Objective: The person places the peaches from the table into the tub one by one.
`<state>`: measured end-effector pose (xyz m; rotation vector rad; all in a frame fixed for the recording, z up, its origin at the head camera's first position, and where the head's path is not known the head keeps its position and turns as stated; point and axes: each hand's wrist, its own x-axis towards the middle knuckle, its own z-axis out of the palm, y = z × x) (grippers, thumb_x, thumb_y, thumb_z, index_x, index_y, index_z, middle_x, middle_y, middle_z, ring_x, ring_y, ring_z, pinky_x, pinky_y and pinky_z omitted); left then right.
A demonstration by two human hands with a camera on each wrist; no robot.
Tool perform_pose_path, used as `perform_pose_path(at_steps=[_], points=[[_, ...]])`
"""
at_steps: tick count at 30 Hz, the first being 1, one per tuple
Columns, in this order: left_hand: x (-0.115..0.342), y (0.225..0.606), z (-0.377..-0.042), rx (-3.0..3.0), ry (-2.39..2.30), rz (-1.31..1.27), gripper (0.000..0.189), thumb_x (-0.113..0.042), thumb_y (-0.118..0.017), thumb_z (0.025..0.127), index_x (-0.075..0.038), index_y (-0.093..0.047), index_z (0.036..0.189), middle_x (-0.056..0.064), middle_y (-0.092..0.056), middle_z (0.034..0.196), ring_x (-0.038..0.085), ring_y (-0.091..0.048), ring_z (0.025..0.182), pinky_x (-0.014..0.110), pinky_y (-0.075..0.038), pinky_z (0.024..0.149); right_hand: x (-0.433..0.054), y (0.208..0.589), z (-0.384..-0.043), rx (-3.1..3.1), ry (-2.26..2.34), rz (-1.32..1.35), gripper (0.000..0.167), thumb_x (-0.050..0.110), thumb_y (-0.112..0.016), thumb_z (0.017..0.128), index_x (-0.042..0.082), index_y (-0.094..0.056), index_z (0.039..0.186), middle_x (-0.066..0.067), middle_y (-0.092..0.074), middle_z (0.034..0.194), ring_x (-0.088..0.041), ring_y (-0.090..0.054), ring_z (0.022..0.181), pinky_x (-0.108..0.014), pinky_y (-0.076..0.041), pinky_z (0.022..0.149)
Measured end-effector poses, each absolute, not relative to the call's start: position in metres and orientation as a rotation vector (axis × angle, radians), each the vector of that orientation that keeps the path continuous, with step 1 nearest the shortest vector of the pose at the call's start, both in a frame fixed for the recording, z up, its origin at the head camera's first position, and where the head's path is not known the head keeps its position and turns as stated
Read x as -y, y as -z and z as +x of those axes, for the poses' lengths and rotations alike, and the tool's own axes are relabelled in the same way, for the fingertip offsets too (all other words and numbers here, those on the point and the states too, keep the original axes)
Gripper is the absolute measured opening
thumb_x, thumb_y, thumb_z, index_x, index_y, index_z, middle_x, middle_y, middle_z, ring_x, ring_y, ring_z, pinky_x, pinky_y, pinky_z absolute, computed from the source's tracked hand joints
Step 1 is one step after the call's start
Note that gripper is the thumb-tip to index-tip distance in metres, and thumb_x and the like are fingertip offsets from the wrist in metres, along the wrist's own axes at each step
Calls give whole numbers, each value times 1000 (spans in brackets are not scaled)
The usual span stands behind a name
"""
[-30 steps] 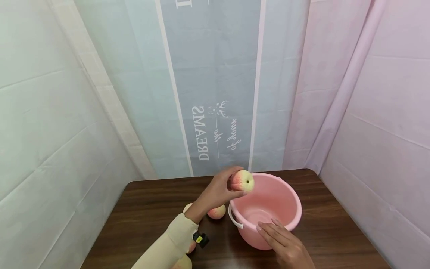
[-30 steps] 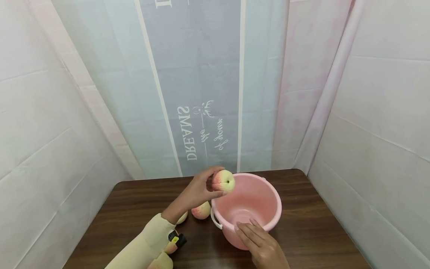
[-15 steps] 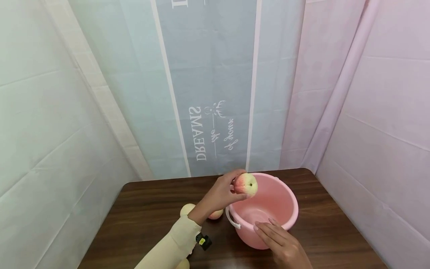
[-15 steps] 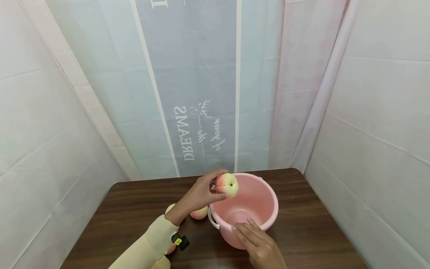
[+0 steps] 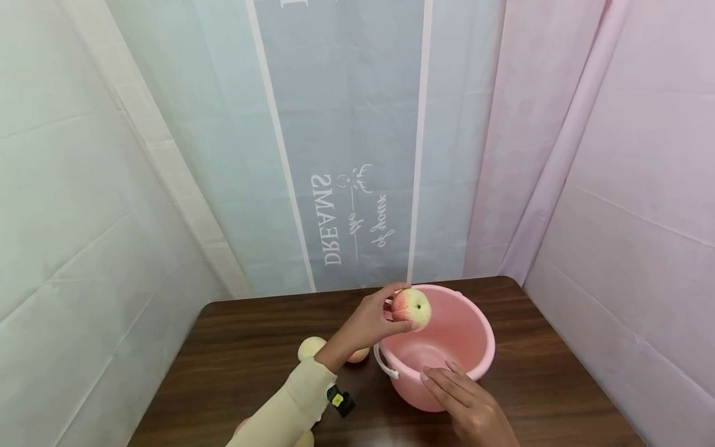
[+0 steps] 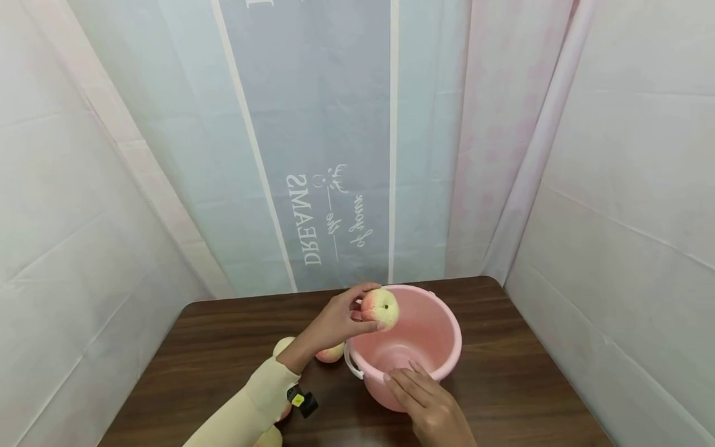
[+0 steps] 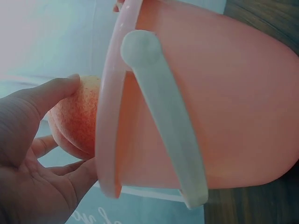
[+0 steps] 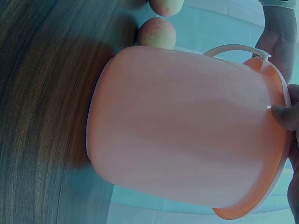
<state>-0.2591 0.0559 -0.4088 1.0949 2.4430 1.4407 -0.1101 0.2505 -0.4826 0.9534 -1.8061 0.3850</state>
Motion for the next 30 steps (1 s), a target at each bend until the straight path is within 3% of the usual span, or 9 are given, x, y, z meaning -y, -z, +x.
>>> perform_pose_path(at_steps=[8,12,15,19,24,30], points=[[-57,410,-261,-2420,-1467,1097,71,-34,-84,85,-22,-52,146,3,-64,126,17,-64,108,29,-56,85,-250,482,-112,1792,-364,949,39,0,-36,106,-4,-75,109,-17,-74,112,-27,-69,100,-33,-38,113],[-56,410,-264,-2377,-1522,1100,66,-33,-80,88,-21,-52,147,11,-64,126,24,-66,111,30,-56,88,-250,480,-113,1777,-360,951,40,-4,-36,104,-4,-75,109,-18,-74,112,-23,-67,112,-34,-38,113],[-53,408,-265,-2356,-1556,1091,63,-33,-79,89,-25,-52,146,9,-64,125,27,-67,111,28,-56,87,-250,478,-112,1777,-369,951,41,-5,-34,103,-5,-75,109,-18,-74,112,-23,-66,115,-34,-38,113],[-49,407,-266,-2369,-1565,1086,62,-30,-79,90,-25,-52,146,9,-64,125,27,-68,109,29,-56,88,-248,477,-111,1785,-386,948,43,-6,-32,103,-5,-75,109,-18,-74,112,-25,-68,103,-34,-39,113],[-43,406,-266,-2387,-1558,1070,63,-29,-78,91,-27,-51,147,15,-62,130,25,-67,110,33,-55,91,-247,475,-111,1770,-383,948,43,-8,-33,101,-5,-75,107,-17,-74,111,-25,-69,100,-34,-39,112],[-40,405,-265,-2371,-1560,1037,63,-32,-78,91,-29,-51,147,14,-62,130,24,-67,111,43,-54,96,-247,477,-109,1793,-401,938,42,-5,-33,103,-5,-75,108,-16,-73,114,-25,-68,102,-33,-39,113]])
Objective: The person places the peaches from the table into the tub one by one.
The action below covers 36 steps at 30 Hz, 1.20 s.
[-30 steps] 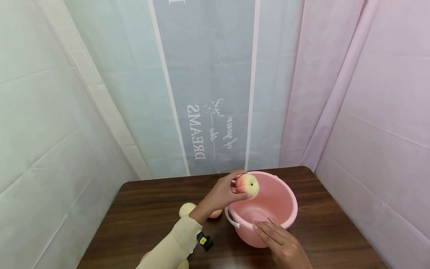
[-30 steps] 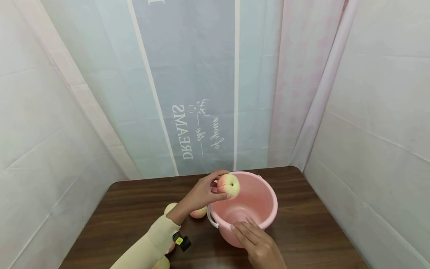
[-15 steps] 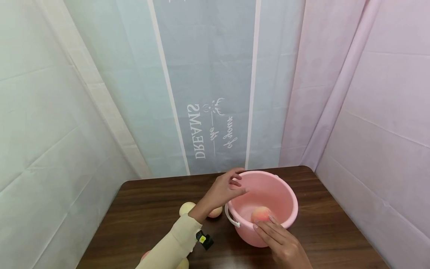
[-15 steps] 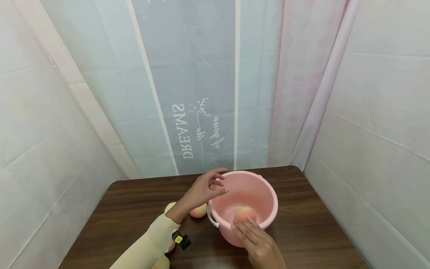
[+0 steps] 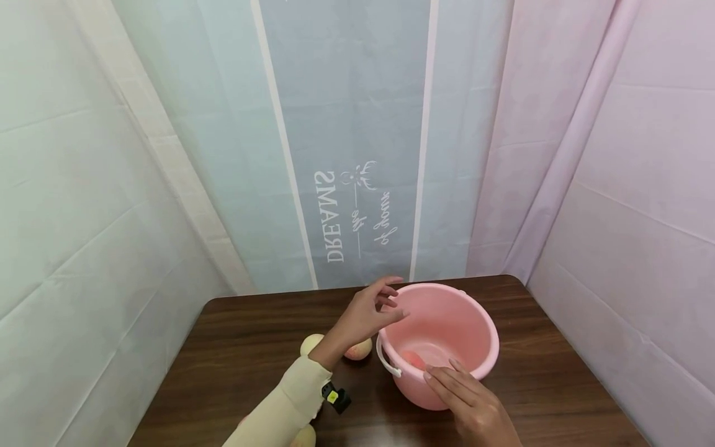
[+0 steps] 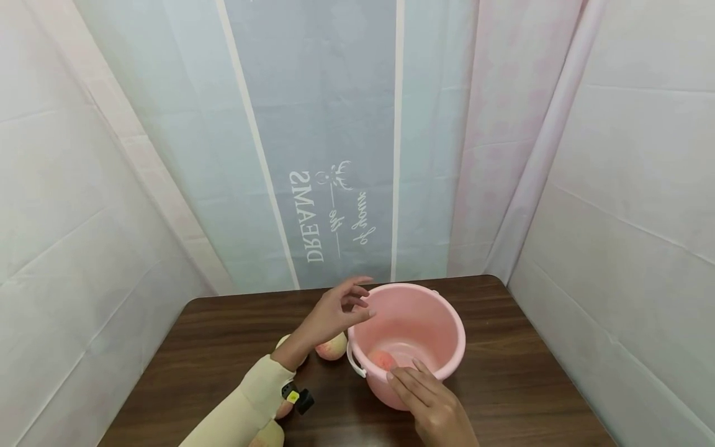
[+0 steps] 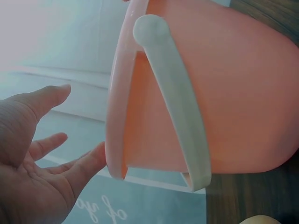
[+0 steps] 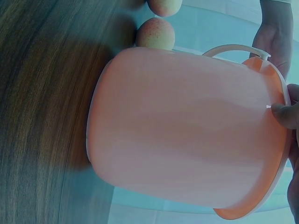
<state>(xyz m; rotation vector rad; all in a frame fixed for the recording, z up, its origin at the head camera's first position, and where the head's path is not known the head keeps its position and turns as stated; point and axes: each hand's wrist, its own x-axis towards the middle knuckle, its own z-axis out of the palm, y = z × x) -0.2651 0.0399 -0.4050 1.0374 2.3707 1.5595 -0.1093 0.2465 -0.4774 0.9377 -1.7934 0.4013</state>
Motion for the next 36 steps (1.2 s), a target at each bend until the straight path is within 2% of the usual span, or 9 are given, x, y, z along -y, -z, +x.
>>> perform_pose_path(at_steps=[4,13,18,23,26,29,33,36], points=[[-39,406,-265,-2374,-1567,1032,62,-32,-79,90,-28,-52,146,15,-62,129,25,-67,112,44,-55,94,-247,480,-108,1823,-413,927,43,-1,-33,105,-5,-75,110,-15,-74,114,-25,-68,103,-32,-38,113],[-29,410,-268,-2376,-1595,1007,62,-29,-80,90,-26,-52,146,16,-63,128,28,-66,113,30,-56,88,-245,474,-110,1735,-392,953,40,-8,-36,100,-6,-75,104,-18,-75,107,-24,-69,101,-33,-41,111],[-22,411,-269,-2371,-1640,989,61,-27,-80,90,-25,-54,145,16,-63,127,27,-66,113,34,-57,88,-243,468,-111,1707,-388,944,40,-10,-36,99,-6,-76,102,-18,-75,103,-24,-70,98,-33,-42,110],[-14,414,-270,-2416,-1627,971,61,-25,-80,90,-24,-54,145,9,-64,125,26,-66,113,40,-56,90,-242,466,-111,1701,-392,936,39,-10,-37,99,-6,-76,102,-19,-75,102,-22,-70,104,-33,-42,110],[-9,416,-271,-2443,-1599,937,62,-28,-81,89,-27,-53,145,4,-63,125,22,-65,113,38,-56,90,-242,467,-111,1703,-395,925,38,-9,-38,99,-6,-76,103,-19,-75,103,-21,-69,106,-33,-42,110],[-5,418,-272,-2457,-1587,913,64,-31,-81,88,-28,-53,145,2,-63,125,21,-65,114,34,-56,90,-242,468,-111,1709,-398,915,38,-9,-39,100,-5,-76,104,-18,-75,103,-22,-71,102,-34,-44,109],[0,423,-273,-2438,-1609,911,62,-30,-81,89,-26,-53,145,5,-63,126,27,-65,114,34,-57,88,-241,471,-111,1719,-401,912,37,-8,-39,100,-5,-76,105,-18,-75,104,-25,-71,94,-35,-45,107],[4,426,-273,-2418,-1628,906,62,-29,-80,90,-25,-53,145,9,-63,126,31,-64,115,36,-58,88,-242,473,-112,1724,-403,917,37,-8,-40,100,-5,-76,106,-18,-75,105,-26,-71,94,-36,-45,107]])
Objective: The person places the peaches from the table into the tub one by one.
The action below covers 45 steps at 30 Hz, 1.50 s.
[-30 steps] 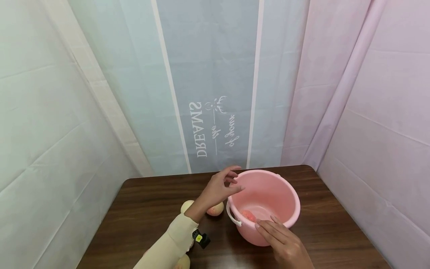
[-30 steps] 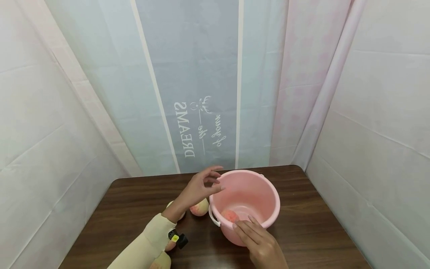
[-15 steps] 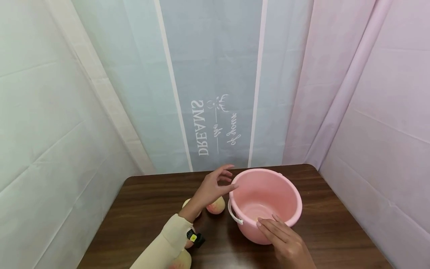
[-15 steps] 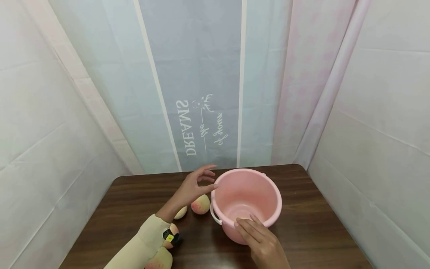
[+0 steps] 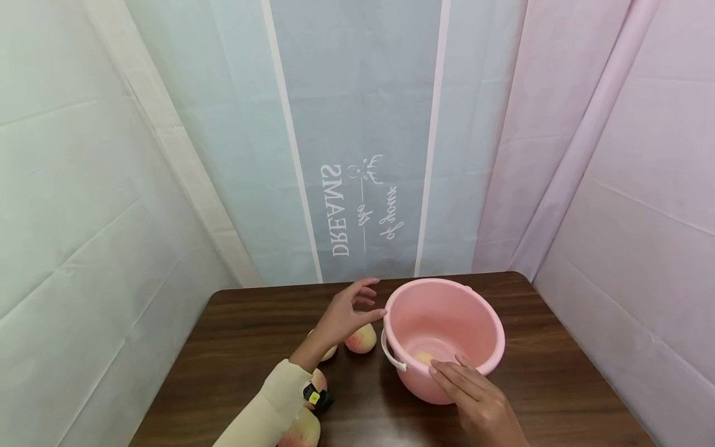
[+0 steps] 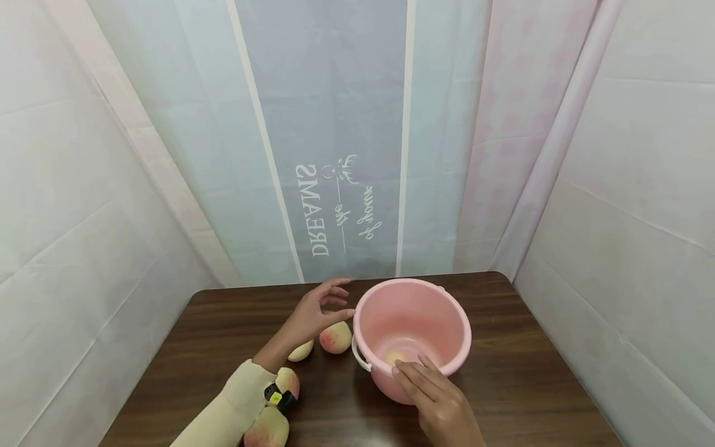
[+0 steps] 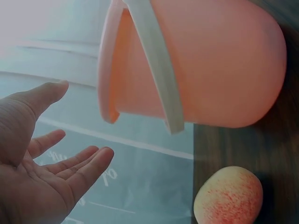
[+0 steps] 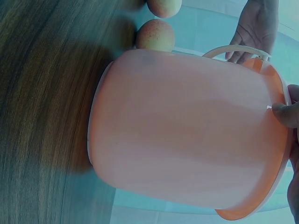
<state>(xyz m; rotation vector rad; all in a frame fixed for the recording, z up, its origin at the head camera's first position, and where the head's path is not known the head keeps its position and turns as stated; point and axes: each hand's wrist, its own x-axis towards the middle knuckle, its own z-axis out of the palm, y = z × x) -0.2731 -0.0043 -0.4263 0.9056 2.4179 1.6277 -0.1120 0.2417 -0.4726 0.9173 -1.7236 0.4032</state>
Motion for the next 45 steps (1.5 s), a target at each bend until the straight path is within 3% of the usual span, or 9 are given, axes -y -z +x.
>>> perform_pose_path(at_steps=[10,17,24,30,40,45], points=[[12,438,-281,-2454,-1568,885,64,-29,-82,88,-25,-53,145,9,-63,125,31,-64,114,37,-57,89,-240,469,-113,1701,-403,910,37,-10,-39,99,-5,-76,103,-18,-75,102,-26,-72,92,-35,-46,106],[18,444,-285,-2491,-1502,845,66,-30,-82,87,-24,-52,145,9,-63,128,30,-64,115,40,-57,90,-238,464,-112,1699,-403,907,38,-10,-39,99,-5,-76,102,-18,-75,102,-22,-71,99,-33,-45,107],[23,455,-293,-2530,-1451,825,65,-30,-83,87,-23,-53,144,11,-63,130,32,-63,118,52,-54,94,-237,463,-115,1692,-406,922,37,-9,-39,99,-6,-76,102,-18,-75,102,-25,-72,94,-34,-46,107],[25,470,-297,-2546,-1373,785,67,-32,-83,86,-25,-52,145,11,-61,134,34,-60,123,54,-52,97,-239,463,-114,1665,-430,971,37,-9,-38,99,-8,-75,101,-18,-75,102,-23,-70,100,-34,-43,110],[26,480,-300,-2542,-1317,821,71,-21,-86,83,-15,-52,145,20,-59,136,41,-57,125,58,-48,100,-238,461,-114,1645,-416,979,37,-10,-39,98,-7,-75,101,-18,-75,102,-22,-69,100,-34,-43,110],[26,483,-301,-2560,-1271,818,72,-19,-86,83,-15,-51,146,20,-59,137,41,-57,126,56,-49,100,-239,463,-113,1649,-425,977,37,-10,-38,97,-7,-75,100,-18,-75,101,-22,-69,101,-34,-42,110]])
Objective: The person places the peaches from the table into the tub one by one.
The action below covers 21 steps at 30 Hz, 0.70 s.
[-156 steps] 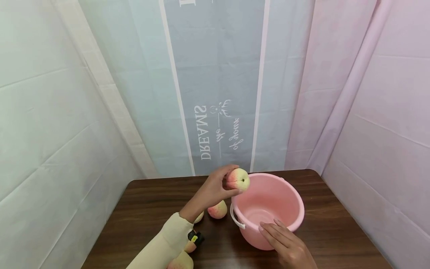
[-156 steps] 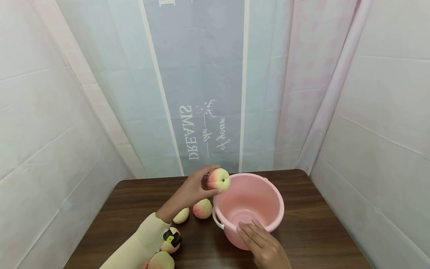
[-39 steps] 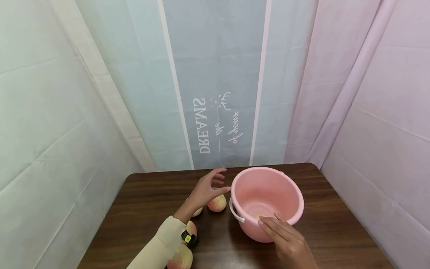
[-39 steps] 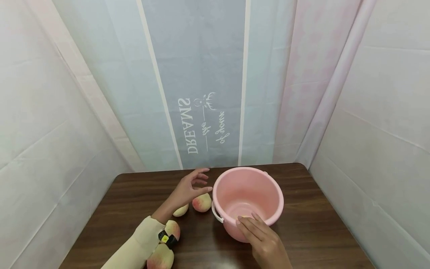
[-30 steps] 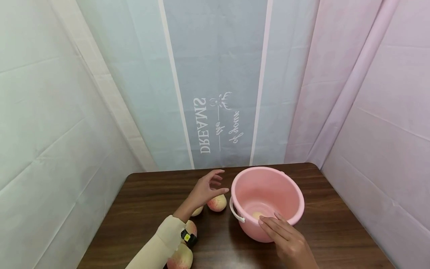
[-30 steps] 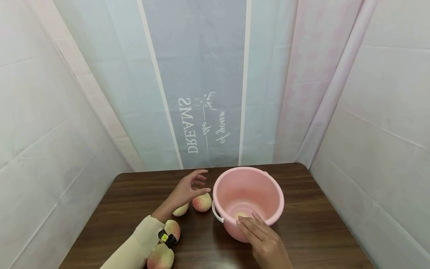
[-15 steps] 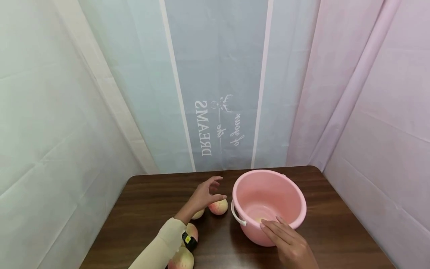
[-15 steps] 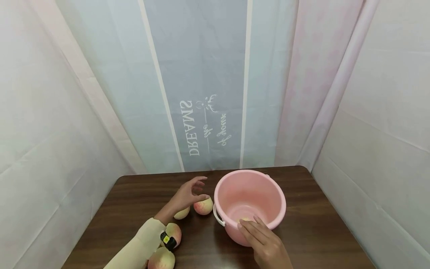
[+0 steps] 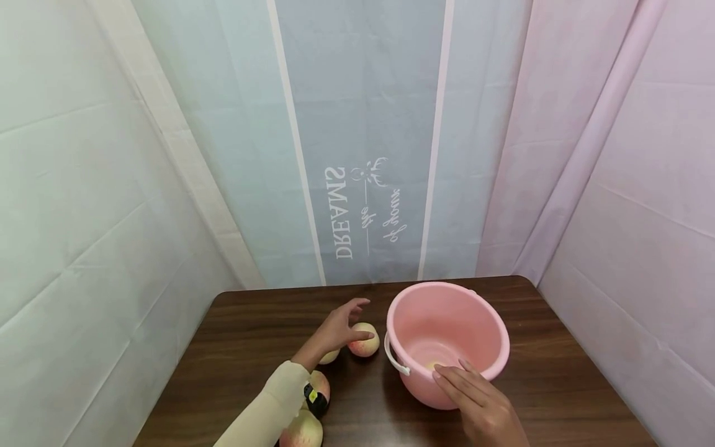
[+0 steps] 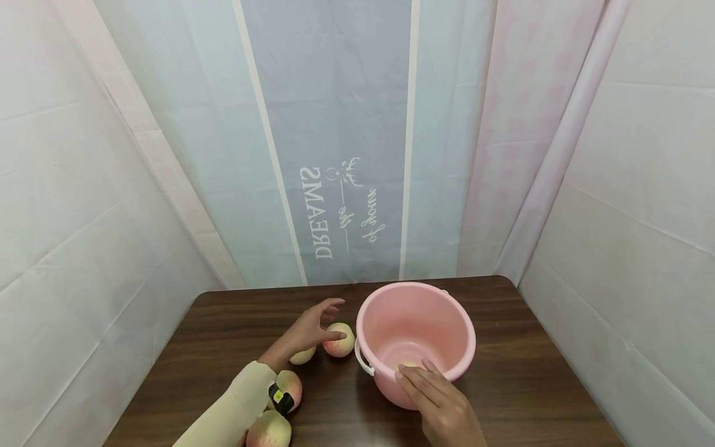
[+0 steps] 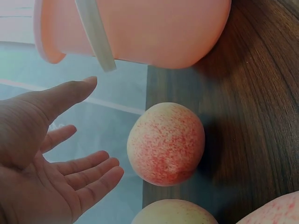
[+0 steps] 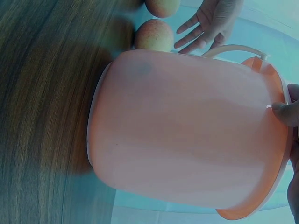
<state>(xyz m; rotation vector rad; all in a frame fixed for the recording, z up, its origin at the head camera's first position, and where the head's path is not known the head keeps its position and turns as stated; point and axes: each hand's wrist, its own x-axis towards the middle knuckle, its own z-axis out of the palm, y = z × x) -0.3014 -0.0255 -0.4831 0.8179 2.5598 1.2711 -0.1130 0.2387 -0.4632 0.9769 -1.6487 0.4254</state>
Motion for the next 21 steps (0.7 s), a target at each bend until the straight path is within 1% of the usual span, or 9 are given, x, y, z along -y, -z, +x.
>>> perform_pose_path(at_steps=[7,11,18,21], points=[[26,488,-302,-2576,-1218,792,74,-19,-87,83,-15,-50,147,20,-57,139,41,-56,127,55,-50,100,-240,463,-113,1653,-426,974,37,-10,-38,97,-7,-75,100,-18,-75,101,-22,-70,101,-34,-43,110],[27,491,-301,-2563,-1217,767,75,-19,-87,82,-17,-49,147,20,-57,139,40,-55,128,55,-49,101,-240,463,-113,1648,-420,973,37,-10,-38,97,-7,-75,100,-18,-75,101,-22,-70,101,-33,-42,110],[28,496,-302,-2572,-1183,823,76,-13,-87,81,-9,-49,147,25,-57,137,46,-55,127,55,-49,100,-239,462,-115,1623,-427,980,34,-8,-42,98,-7,-75,99,-18,-76,100,-21,-70,104,-34,-43,109],[28,497,-303,-2583,-1160,815,77,-13,-88,80,-9,-49,147,25,-58,136,46,-54,127,55,-49,100,-240,463,-114,1631,-430,974,35,-8,-41,98,-7,-76,99,-18,-76,100,-21,-70,104,-33,-43,109]])
